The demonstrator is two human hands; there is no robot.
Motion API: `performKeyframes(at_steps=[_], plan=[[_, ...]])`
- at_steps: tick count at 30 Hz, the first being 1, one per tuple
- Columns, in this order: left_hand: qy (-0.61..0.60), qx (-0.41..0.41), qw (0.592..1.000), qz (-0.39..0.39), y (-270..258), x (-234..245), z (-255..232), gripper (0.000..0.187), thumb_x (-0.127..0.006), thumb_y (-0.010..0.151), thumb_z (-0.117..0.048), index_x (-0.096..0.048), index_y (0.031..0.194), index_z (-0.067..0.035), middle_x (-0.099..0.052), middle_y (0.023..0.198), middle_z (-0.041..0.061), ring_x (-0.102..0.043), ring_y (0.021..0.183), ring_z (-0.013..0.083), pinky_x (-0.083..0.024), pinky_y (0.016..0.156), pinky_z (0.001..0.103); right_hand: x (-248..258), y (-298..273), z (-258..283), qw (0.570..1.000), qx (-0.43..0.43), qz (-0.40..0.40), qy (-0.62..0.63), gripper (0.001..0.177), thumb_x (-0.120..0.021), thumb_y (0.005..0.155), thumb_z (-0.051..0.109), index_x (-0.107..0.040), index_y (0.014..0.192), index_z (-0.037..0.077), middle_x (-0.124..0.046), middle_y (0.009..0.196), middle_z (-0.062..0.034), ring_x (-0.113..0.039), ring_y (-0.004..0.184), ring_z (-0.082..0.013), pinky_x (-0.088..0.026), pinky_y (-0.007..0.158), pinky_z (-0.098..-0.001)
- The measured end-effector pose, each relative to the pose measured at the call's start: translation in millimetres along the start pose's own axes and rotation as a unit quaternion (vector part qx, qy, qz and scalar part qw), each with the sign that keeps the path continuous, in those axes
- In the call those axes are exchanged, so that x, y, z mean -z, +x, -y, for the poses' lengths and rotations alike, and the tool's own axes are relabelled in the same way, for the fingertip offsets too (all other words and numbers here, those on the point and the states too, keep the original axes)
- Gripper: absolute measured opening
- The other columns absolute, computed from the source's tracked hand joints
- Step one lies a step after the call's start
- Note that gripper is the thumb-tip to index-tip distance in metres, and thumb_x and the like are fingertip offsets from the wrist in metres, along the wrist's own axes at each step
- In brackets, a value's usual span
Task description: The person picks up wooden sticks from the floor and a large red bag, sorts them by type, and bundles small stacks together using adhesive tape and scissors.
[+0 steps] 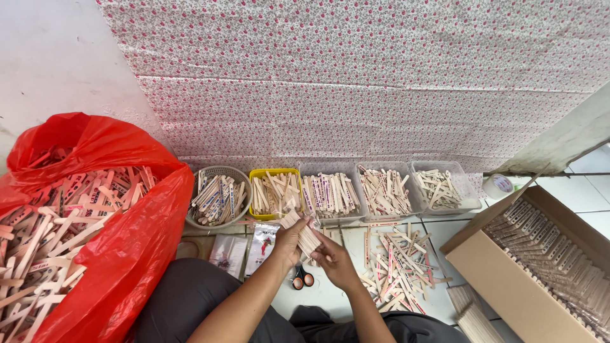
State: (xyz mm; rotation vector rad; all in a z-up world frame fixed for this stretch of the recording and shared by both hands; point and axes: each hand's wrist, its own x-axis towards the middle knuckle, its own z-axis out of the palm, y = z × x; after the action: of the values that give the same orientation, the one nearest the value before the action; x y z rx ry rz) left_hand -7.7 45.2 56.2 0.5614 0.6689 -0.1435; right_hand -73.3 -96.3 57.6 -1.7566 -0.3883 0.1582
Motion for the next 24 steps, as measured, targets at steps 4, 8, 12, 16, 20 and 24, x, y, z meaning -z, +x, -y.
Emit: performKeyframes(at_steps=[4,8,12,16,20,24], plan=[[0.096,0.032,0.994,0.034,-7.7,5.7,17.0,0.034,-0.086,0.073,-0.004,-0.076,0.104,-0.010,-0.076,0.094,0.008,-0.069,0.078,0.0241,-0.048,0.055,0.036,-1.3,-0.1,-7.0,0.979,0.105,-0.108,-0.136,0.054,-0.077,0.086,0.004,-0.064,0.137,0.015,-0.061,0.081,-0.0018,-0.052,0.065,-0.0113,-0.048,0.063,-0.0271],[0.190,0.063,0.980,0.018,-12.8,4.4,10.6,0.024,-0.087,0.077,-0.016,-0.076,0.098,-0.020,-0.073,0.081,0.002,-0.064,0.074,0.0172,-0.038,0.049,0.026,-5.3,-1.2,-16.6,0.959,0.155,-0.120,-0.205,0.059,-0.074,0.093,0.009,-0.054,0.148,0.018,-0.044,0.071,-0.0002,-0.046,0.060,-0.0138,-0.043,0.057,-0.0306],[0.179,0.063,0.982,0.019,-9.9,5.2,8.3,0.035,-0.089,0.070,-0.017,-0.074,0.101,-0.022,-0.076,0.098,-0.002,-0.064,0.101,0.0171,-0.041,0.087,0.038,0.0,4.8,-24.7,0.981,0.123,-0.103,-0.110,0.051,-0.071,0.092,0.000,-0.062,0.141,0.011,-0.044,0.079,0.0019,-0.042,0.073,-0.0131,-0.039,0.066,-0.0265],[0.195,0.079,0.977,0.034,-4.4,9.4,12.7,0.028,-0.090,0.075,-0.020,-0.079,0.101,-0.017,-0.078,0.095,0.001,-0.066,0.093,0.0167,-0.049,0.071,0.032,-6.8,4.9,-28.2,0.968,-0.002,-0.247,-0.036,0.024,-0.087,0.077,0.004,-0.084,0.099,0.010,-0.055,0.075,0.0019,-0.052,0.068,-0.0106,-0.043,0.064,-0.0254],[0.143,-0.010,0.989,0.030,8.2,15.3,10.0,0.041,-0.090,0.078,-0.021,-0.065,0.103,-0.001,-0.074,0.081,0.017,-0.074,0.063,0.0257,-0.063,0.050,0.038,9.2,11.7,-24.2,0.961,-0.074,-0.266,0.008,0.023,-0.083,0.078,-0.003,-0.084,0.098,0.010,-0.054,0.067,-0.0039,-0.055,0.067,-0.0149,-0.049,0.067,-0.0304],[0.136,-0.074,0.988,0.001,18.7,6.0,-18.8,0.036,-0.083,0.087,-0.019,-0.060,0.109,-0.002,-0.073,0.087,0.014,-0.074,0.069,0.0217,-0.064,0.059,0.033,40.7,10.9,-57.1,0.935,-0.146,-0.322,-0.028,0.014,-0.077,0.088,0.004,-0.081,0.100,0.010,-0.063,0.069,-0.0065,-0.059,0.069,-0.0167,-0.049,0.067,-0.0316]])
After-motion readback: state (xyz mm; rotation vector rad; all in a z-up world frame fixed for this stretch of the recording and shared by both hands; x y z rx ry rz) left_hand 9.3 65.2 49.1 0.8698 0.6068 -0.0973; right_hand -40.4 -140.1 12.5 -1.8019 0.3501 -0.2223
